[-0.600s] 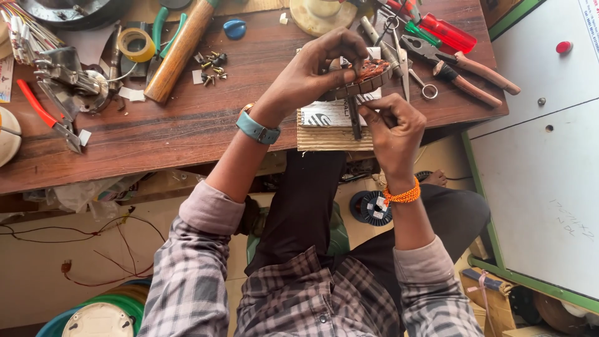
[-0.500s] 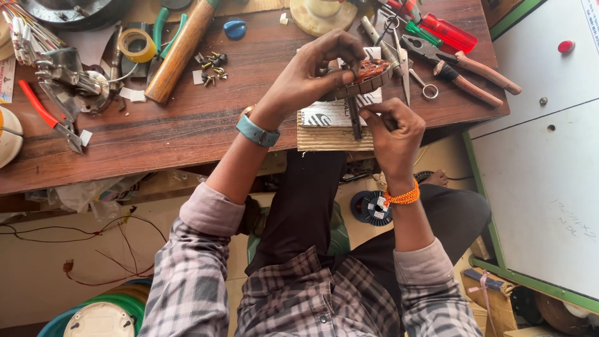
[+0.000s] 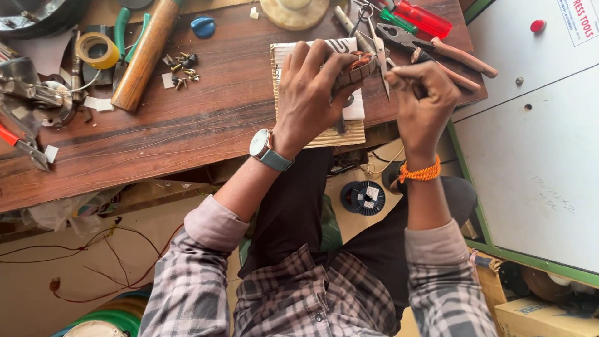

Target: The person works on a fan motor stator with copper windings at a workbench. They hold the motor, use a green-handled screwdriver to work on the windings and slots, cut material with scissors, and turn the motor over to work on its other side, repositioning it on a cardboard pad.

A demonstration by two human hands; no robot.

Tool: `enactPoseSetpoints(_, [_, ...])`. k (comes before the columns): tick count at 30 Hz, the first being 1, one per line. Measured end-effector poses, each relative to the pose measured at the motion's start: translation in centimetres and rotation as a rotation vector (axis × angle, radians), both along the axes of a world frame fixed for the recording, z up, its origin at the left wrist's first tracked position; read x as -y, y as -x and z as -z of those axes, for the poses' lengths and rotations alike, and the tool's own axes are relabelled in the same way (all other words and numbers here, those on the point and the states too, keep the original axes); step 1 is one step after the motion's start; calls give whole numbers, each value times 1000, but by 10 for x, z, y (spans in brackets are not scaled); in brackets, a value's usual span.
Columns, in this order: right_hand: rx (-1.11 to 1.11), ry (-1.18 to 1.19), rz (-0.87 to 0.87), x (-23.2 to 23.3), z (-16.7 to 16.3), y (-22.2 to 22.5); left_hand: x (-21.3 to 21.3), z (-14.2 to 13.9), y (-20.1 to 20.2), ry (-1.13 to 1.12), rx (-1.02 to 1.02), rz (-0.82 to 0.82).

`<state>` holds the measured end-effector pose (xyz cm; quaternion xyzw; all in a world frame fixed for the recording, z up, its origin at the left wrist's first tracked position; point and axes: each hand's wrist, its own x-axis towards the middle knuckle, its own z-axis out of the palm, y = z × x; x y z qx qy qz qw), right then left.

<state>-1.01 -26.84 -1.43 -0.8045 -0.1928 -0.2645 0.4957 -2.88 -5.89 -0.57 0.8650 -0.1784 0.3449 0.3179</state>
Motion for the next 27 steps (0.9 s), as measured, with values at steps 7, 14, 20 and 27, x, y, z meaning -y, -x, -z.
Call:
enactPoseSetpoints(7, [85, 152, -117, -24, -30, -15, -7, 5, 2, 50, 1, 3])
enactPoseSetpoints(14, [72, 271, -219, -46, -53, -24, -16, 4, 5, 95, -47, 12])
enactPoseSetpoints(20, [-33, 382, -304, -55, -67, -37, -36, 9, -14, 559, -261, 283])
enactPoseSetpoints(27, [152, 378, -350, -57, -66, -42, -43, 16, -41, 951, -709, 650])
